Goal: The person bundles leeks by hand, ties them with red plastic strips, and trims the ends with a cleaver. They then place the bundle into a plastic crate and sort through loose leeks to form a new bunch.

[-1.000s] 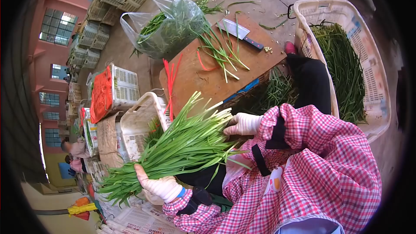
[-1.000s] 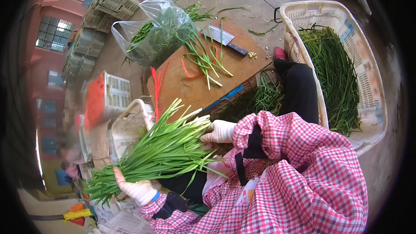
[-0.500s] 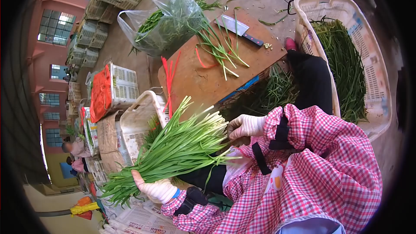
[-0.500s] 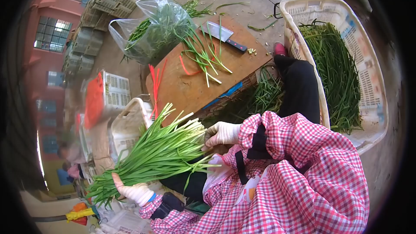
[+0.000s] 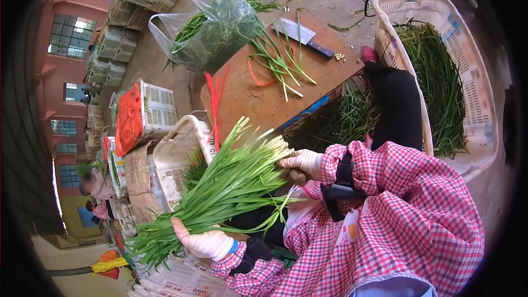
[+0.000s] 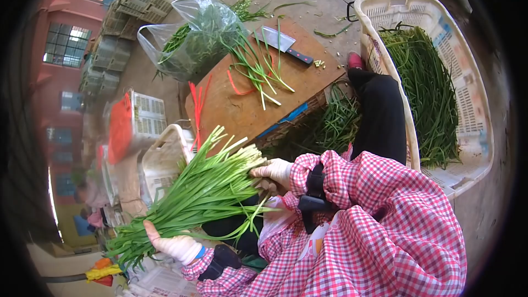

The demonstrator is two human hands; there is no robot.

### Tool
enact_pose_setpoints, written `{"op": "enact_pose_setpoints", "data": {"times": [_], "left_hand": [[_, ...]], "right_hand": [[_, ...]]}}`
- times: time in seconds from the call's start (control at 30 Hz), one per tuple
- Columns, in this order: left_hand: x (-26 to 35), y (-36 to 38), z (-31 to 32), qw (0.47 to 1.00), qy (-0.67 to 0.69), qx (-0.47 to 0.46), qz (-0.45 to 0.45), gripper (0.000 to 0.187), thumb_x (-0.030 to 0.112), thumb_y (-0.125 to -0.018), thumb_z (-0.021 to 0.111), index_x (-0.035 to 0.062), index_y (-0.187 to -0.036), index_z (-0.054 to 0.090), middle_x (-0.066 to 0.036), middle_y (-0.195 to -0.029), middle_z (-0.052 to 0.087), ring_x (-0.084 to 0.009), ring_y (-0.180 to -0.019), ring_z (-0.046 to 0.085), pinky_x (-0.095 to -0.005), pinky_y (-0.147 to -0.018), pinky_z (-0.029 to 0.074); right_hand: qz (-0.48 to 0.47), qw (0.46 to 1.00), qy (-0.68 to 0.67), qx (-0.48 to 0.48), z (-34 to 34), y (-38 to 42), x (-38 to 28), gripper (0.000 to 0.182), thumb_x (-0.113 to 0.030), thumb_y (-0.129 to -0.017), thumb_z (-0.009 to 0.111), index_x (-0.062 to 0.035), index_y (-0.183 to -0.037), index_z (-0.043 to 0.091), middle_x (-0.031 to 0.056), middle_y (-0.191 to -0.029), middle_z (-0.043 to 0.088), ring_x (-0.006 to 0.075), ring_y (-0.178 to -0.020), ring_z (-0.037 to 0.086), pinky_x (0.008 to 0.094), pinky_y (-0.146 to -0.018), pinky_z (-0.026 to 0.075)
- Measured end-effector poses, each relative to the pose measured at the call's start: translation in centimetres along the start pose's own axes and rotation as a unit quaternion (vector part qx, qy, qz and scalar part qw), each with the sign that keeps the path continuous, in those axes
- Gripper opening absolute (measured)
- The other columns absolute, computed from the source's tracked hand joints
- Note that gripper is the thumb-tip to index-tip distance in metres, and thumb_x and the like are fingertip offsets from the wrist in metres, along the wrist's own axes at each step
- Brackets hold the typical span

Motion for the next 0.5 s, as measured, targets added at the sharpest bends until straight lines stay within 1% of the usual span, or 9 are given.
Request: {"op": "enact_pose_setpoints", "data": {"times": [0.07,0.13,0.17,0.2,0.27,0.33,0.4,0.43,0.5], "left_hand": [[-0.2,0.0,0.1,1.000,0.002,-0.003,0.007,0.045,0.037,-0.083,0.063,0.0027,-0.111,0.055,-0.010,-0.113,0.057,-0.0236,-0.101,0.054,-0.0392,-0.092,0.043],[-0.3,-0.1,0.2,1.000,0.002,-0.009,0.014,0.045,0.037,-0.083,0.063,0.0028,-0.111,0.055,-0.011,-0.114,0.057,-0.0238,-0.102,0.054,-0.0395,-0.093,0.042],[-0.4,-0.3,0.0,1.000,0.003,0.010,0.015,0.046,0.038,-0.083,0.062,0.0028,-0.112,0.055,-0.011,-0.114,0.057,-0.0241,-0.102,0.053,-0.0398,-0.093,0.042],[-0.4,-0.4,-0.3,0.999,0.004,0.029,0.016,0.046,0.038,-0.083,0.062,0.0028,-0.112,0.054,-0.011,-0.114,0.057,-0.0243,-0.103,0.053,-0.0401,-0.093,0.042],[-0.4,-0.8,-0.3,1.000,-0.002,0.025,0.010,0.047,0.038,-0.083,0.062,0.0025,-0.112,0.054,-0.011,-0.114,0.057,-0.0248,-0.103,0.053,-0.0404,-0.093,0.042],[-0.2,-1.7,-0.8,1.000,-0.009,0.023,0.004,0.047,0.038,-0.083,0.062,0.0022,-0.112,0.054,-0.012,-0.113,0.057,-0.0252,-0.102,0.054,-0.0407,-0.093,0.042],[-1.2,-2.8,-0.3,0.996,0.011,-0.070,-0.063,0.047,0.039,-0.083,0.062,0.0017,-0.112,0.054,-0.012,-0.113,0.057,-0.0257,-0.101,0.054,-0.0408,-0.092,0.042],[-1.6,-2.8,0.1,0.994,0.032,-0.067,-0.082,0.047,0.039,-0.083,0.062,0.0013,-0.110,0.055,-0.012,-0.112,0.058,-0.0265,-0.099,0.055,-0.0415,-0.091,0.043],[-1.9,-3.6,-0.4,0.996,0.018,-0.061,-0.066,0.048,0.039,-0.082,0.063,0.0012,-0.110,0.055,-0.012,-0.111,0.058,-0.0267,-0.099,0.056,-0.0420,-0.090,0.044]], "right_hand": [[-0.019,0.999,-0.024,0.024,0.7,0.9,-0.2,0.018,-0.021,-0.086,0.062,-0.0056,-0.095,0.059,0.0109,-0.072,0.062,0.0170,-0.047,0.053,0.0268,-0.038,0.041],[-0.046,0.993,-0.105,0.016,0.4,0.4,0.0,0.018,-0.017,-0.086,0.061,-0.0052,-0.099,0.057,0.0125,-0.077,0.062,0.0210,-0.056,0.057,0.0306,-0.045,0.047],[-0.062,0.988,-0.138,-0.011,0.7,0.8,-0.4,0.021,-0.016,-0.086,0.060,-0.0022,-0.101,0.055,0.0138,-0.077,0.061,0.0258,-0.057,0.059,0.0350,-0.049,0.050],[-0.063,0.988,-0.138,-0.012,0.1,0.8,-0.4,0.021,-0.016,-0.086,0.060,-0.0022,-0.101,0.055,0.0138,-0.077,0.061,0.0258,-0.057,0.059,0.0350,-0.049,0.050],[0.001,0.980,-0.160,-0.121,0.0,0.9,0.2,0.024,-0.016,-0.086,0.060,0.0013,-0.101,0.056,0.0160,-0.081,0.063,0.0281,-0.063,0.062,0.0363,-0.054,0.052],[-0.011,0.983,-0.086,-0.161,-0.1,2.6,-0.7,0.029,-0.013,-0.085,0.061,0.0058,-0.106,0.056,0.0201,-0.095,0.065,0.0287,-0.079,0.066,0.0370,-0.065,0.055],[-0.013,0.974,-0.093,-0.208,0.3,3.5,-1.4,0.032,-0.012,-0.084,0.062,0.0064,-0.109,0.056,0.0196,-0.096,0.065,0.0277,-0.081,0.065,0.0377,-0.067,0.055],[-0.059,0.977,-0.082,-0.187,1.0,4.7,-2.5,0.033,-0.010,-0.082,0.063,0.0069,-0.110,0.056,0.0194,-0.097,0.065,0.0272,-0.082,0.065,0.0372,-0.070,0.054],[-0.048,0.981,-0.036,-0.185,0.7,5.8,-3.5,0.034,-0.010,-0.080,0.064,0.0073,-0.108,0.056,0.0188,-0.095,0.065,0.0248,-0.075,0.064,0.0358,-0.067,0.053]]}}
Point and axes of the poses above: each hand's wrist, its own y-axis away from the middle knuckle, its own z-axis out of the palm, x = y × z, the point moved 7 cm from there along -y, towards the middle knuckle
